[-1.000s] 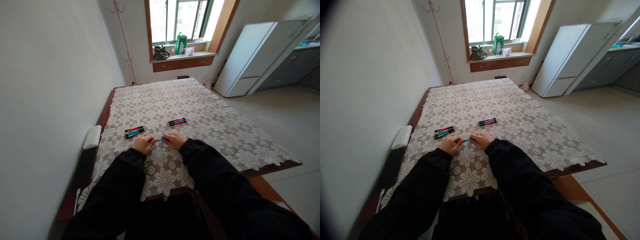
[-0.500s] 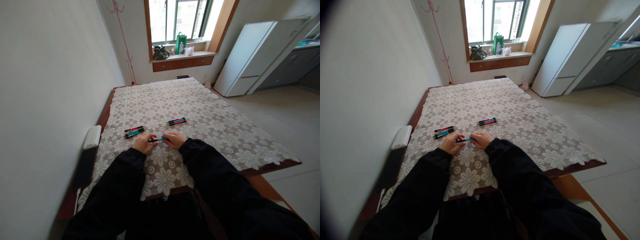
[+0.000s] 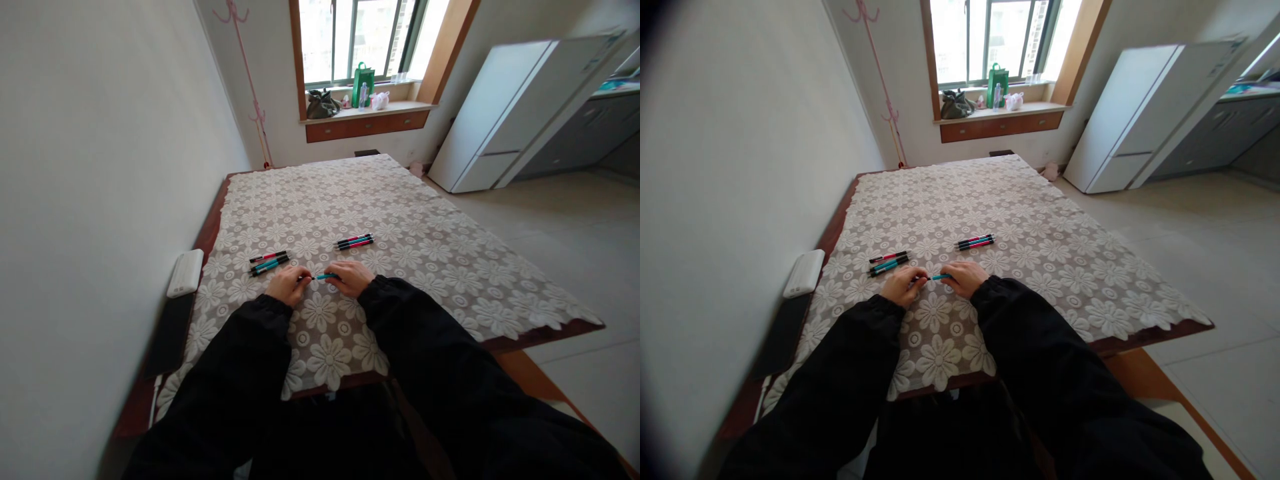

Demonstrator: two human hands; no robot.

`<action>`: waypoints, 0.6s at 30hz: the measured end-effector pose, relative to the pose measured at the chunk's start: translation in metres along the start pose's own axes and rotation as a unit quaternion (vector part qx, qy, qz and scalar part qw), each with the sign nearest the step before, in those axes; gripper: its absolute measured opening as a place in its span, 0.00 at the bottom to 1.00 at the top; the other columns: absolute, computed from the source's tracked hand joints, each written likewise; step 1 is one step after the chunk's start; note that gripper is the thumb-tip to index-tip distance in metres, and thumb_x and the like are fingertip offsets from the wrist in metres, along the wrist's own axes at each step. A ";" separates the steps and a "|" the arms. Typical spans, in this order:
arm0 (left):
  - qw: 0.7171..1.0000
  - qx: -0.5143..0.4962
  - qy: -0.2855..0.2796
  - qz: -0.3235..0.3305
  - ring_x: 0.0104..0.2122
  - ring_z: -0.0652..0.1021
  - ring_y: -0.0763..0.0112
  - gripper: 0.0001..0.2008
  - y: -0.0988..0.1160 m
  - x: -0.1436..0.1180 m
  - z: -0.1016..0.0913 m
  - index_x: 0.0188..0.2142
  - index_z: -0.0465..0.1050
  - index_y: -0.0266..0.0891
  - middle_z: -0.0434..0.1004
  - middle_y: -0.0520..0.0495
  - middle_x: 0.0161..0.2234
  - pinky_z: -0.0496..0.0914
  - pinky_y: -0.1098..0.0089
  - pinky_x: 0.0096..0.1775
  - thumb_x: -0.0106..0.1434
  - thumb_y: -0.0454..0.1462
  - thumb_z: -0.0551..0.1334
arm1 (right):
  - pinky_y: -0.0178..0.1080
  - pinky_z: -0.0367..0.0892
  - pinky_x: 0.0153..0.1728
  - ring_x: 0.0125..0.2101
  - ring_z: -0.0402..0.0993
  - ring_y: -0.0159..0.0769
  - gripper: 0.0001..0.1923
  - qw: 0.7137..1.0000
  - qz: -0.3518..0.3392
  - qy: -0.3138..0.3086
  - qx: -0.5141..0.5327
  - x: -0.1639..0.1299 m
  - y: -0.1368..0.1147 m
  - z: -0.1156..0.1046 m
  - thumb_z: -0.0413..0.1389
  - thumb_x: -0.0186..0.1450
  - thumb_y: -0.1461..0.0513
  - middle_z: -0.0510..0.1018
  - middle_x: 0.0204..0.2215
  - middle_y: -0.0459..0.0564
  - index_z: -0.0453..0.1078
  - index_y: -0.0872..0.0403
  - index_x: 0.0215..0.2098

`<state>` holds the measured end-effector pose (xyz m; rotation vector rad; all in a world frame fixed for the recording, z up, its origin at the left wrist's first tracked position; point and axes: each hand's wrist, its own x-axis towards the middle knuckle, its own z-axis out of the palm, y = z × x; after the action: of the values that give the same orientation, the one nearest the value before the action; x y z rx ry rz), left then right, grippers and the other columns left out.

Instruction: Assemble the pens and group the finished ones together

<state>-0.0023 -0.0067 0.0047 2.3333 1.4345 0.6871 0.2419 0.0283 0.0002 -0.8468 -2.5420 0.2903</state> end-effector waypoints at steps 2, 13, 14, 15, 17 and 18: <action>1.000 -0.009 -0.001 0.003 0.42 0.78 0.63 0.10 -0.001 0.000 0.000 0.45 0.76 0.42 0.80 0.46 0.39 0.72 0.65 0.45 0.65 0.36 0.59 | 0.37 0.61 0.38 0.38 0.73 0.39 0.07 1.000 -0.002 0.002 -0.005 0.000 0.002 0.000 0.55 0.72 0.60 0.78 0.37 0.51 0.73 0.53 0.43; 0.999 0.047 0.007 0.000 0.45 0.76 0.60 0.13 -0.003 0.000 -0.004 0.47 0.77 0.44 0.80 0.46 0.43 0.70 0.60 0.49 0.69 0.37 0.54 | 0.40 0.63 0.44 0.41 0.70 0.41 0.10 0.999 0.009 0.024 -0.038 0.000 0.017 -0.003 0.55 0.72 0.62 0.76 0.38 0.52 0.77 0.50 0.47; 0.999 0.052 0.012 -0.009 0.45 0.76 0.60 0.13 -0.004 0.000 -0.004 0.46 0.77 0.44 0.80 0.46 0.43 0.70 0.61 0.49 0.68 0.36 0.54 | 0.41 0.63 0.44 0.42 0.70 0.42 0.10 0.999 0.019 0.027 -0.039 -0.001 0.019 -0.004 0.55 0.72 0.63 0.77 0.38 0.52 0.77 0.50 0.47; 0.998 0.057 0.016 -0.017 0.44 0.77 0.60 0.13 -0.004 0.000 -0.004 0.46 0.77 0.44 0.80 0.46 0.43 0.70 0.61 0.49 0.68 0.36 0.54 | 0.42 0.63 0.45 0.42 0.70 0.42 0.10 0.998 0.028 0.029 -0.041 -0.001 0.020 -0.004 0.55 0.71 0.63 0.77 0.39 0.52 0.77 0.49 0.47; 0.997 0.067 0.023 -0.029 0.44 0.77 0.61 0.13 -0.006 0.000 -0.004 0.45 0.77 0.44 0.80 0.45 0.41 0.70 0.62 0.47 0.67 0.35 0.55 | 0.43 0.62 0.47 0.43 0.70 0.42 0.11 0.998 0.044 0.030 -0.044 -0.002 0.023 -0.005 0.56 0.70 0.65 0.78 0.40 0.51 0.77 0.49 0.48; 0.997 0.071 0.026 -0.033 0.44 0.77 0.61 0.13 -0.006 0.000 -0.004 0.45 0.77 0.44 0.79 0.45 0.41 0.70 0.62 0.47 0.67 0.35 0.55 | 0.43 0.62 0.47 0.44 0.70 0.42 0.12 0.997 0.050 0.030 -0.044 -0.002 0.025 -0.005 0.56 0.70 0.66 0.79 0.40 0.51 0.76 0.49 0.48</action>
<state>-0.0091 -0.0040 0.0052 2.3767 1.6240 0.6538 0.2589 0.0467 -0.0041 -1.0034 -2.4767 0.1809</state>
